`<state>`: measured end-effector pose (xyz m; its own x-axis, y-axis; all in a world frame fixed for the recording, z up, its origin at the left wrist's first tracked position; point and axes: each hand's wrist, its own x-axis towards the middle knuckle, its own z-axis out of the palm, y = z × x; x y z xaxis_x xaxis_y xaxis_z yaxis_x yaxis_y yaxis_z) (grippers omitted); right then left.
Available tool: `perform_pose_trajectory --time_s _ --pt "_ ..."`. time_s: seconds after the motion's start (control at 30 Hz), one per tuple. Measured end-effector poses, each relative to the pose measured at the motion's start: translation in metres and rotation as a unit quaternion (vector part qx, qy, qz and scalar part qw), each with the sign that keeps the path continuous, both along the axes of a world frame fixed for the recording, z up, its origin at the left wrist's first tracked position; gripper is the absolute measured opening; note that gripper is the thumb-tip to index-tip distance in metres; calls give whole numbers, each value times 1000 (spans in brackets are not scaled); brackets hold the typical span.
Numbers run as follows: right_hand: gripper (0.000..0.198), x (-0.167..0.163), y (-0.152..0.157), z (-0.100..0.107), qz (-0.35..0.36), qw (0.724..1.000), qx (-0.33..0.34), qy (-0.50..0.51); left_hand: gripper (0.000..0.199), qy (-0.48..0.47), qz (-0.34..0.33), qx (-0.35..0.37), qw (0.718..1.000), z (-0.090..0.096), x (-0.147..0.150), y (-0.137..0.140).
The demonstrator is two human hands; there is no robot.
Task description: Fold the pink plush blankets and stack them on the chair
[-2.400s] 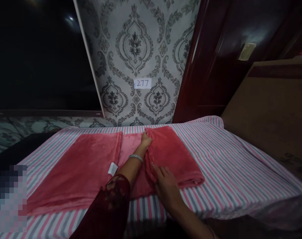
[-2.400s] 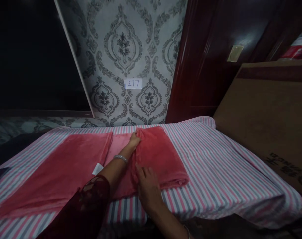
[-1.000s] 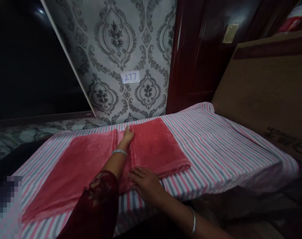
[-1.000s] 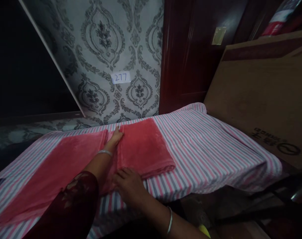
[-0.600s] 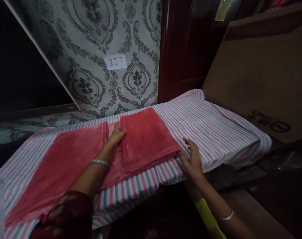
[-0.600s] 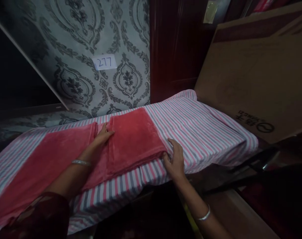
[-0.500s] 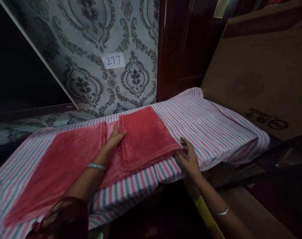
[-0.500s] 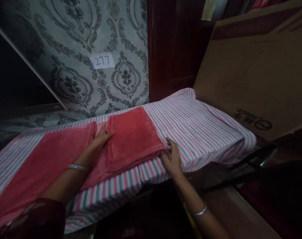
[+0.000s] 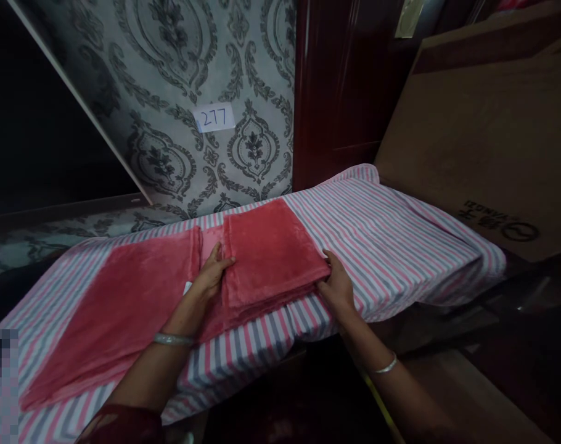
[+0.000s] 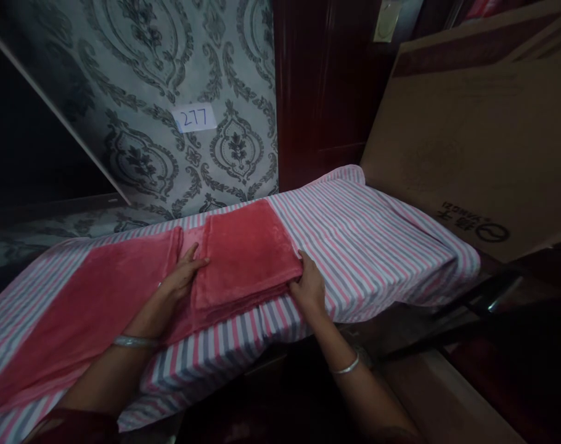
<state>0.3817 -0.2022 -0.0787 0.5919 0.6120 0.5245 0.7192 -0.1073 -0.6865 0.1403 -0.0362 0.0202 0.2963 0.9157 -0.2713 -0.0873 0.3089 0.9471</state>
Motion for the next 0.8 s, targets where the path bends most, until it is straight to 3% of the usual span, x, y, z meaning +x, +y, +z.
perform_pose_trajectory --time_s 0.1,0.37,0.53,0.7,0.8 --pt "66 4 -4 3 -3 1000 -17 -9 106 6 14 3 1000 0 -1 2" --pt "64 14 -11 -13 44 998 3 -40 112 10 -5 33 999 -27 -16 4" --pt "66 16 -11 -19 61 997 4 -45 113 46 16 26 998 -16 -10 39" --pt "62 17 -15 -30 67 997 0 -45 111 68 37 49 996 2 20 84" --pt "62 19 -15 -37 67 997 2 -45 111 82 51 63 993 1 35 100"
